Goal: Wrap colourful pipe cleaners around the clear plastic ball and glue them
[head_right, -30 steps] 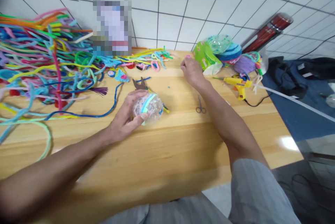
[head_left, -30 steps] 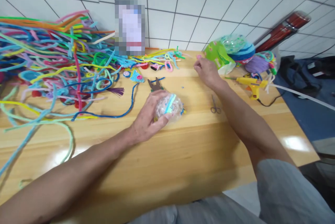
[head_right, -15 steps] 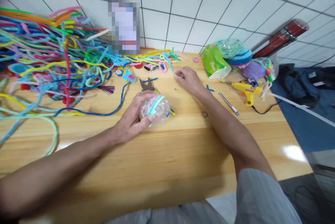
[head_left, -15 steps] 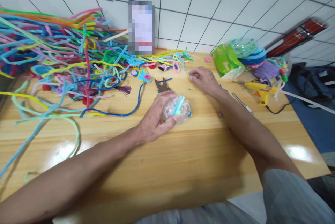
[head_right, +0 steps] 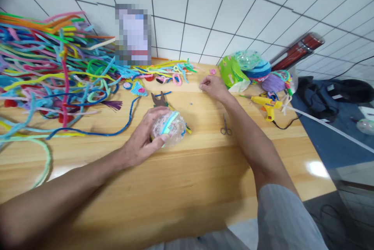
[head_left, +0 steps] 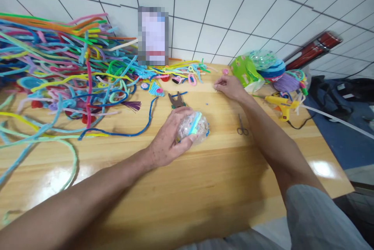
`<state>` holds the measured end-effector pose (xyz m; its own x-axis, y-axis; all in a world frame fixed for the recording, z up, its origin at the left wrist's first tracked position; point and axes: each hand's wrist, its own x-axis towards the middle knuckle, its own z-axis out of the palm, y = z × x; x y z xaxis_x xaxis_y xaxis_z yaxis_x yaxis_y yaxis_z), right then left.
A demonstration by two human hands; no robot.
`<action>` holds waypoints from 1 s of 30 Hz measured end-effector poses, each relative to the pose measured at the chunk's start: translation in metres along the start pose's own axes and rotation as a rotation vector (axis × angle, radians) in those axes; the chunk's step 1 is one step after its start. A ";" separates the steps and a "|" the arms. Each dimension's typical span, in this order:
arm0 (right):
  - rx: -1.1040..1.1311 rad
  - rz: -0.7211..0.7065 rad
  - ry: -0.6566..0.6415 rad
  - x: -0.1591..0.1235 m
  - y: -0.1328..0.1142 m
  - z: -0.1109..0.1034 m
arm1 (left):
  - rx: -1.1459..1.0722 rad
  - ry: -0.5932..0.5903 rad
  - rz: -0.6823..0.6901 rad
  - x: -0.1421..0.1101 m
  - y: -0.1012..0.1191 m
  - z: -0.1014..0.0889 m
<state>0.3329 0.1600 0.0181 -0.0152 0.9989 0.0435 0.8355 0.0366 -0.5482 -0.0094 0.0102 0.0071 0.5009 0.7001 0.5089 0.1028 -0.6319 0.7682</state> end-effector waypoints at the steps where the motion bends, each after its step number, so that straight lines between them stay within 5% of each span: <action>1: -0.029 -0.008 0.001 0.000 0.000 0.001 | 0.000 -0.004 -0.001 0.000 0.001 -0.001; 10: -0.302 0.132 0.366 0.052 0.016 -0.029 | -0.007 -0.023 -0.018 0.002 0.005 -0.003; 15: -0.336 0.185 0.221 0.065 0.009 -0.020 | -0.022 -0.043 -0.032 0.002 0.005 -0.004; 24: -0.151 -0.109 0.138 0.002 -0.027 0.008 | -0.039 -0.018 -0.002 0.002 0.002 -0.001; 30: -0.104 -0.182 0.088 -0.010 -0.034 0.017 | -0.038 -0.014 -0.003 0.002 0.001 0.000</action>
<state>0.2956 0.1495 0.0220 -0.1266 0.9696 0.2093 0.8755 0.2085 -0.4359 -0.0081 0.0107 0.0091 0.5126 0.6973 0.5010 0.0719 -0.6163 0.7842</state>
